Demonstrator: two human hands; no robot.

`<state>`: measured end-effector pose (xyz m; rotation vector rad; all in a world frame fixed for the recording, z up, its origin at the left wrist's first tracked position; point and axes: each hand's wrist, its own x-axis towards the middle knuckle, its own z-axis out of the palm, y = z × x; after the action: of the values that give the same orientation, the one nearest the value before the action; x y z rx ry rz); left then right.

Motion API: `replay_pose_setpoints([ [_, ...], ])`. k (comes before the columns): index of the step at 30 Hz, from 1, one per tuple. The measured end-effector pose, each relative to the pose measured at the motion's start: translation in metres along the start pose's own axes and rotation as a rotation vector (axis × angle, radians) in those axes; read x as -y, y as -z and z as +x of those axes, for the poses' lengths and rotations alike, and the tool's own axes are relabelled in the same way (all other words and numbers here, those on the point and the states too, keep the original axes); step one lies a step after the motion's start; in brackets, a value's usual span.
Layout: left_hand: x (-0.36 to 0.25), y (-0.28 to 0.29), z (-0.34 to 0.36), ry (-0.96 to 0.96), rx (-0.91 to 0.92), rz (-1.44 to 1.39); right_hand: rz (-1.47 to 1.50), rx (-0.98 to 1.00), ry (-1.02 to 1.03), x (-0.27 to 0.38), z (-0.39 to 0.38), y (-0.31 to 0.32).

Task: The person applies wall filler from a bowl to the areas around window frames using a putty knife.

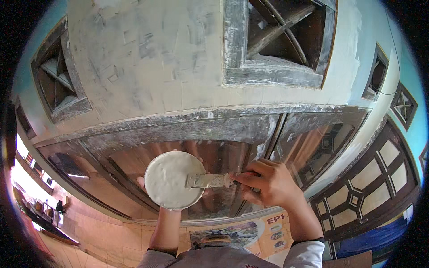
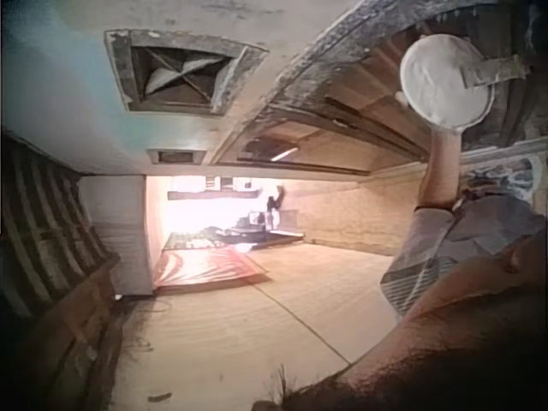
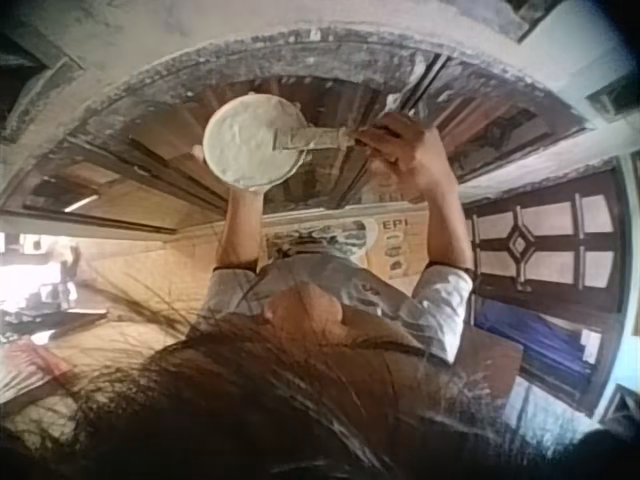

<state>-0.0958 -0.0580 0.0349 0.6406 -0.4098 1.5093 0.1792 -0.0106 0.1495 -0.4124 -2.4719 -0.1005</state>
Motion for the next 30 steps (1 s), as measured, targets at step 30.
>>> replay_pose_setpoints([
  [30,-0.049,-0.019,-0.024,-0.052,-0.11,-0.014,0.039,0.094,0.016,0.035,0.047,-0.011],
])
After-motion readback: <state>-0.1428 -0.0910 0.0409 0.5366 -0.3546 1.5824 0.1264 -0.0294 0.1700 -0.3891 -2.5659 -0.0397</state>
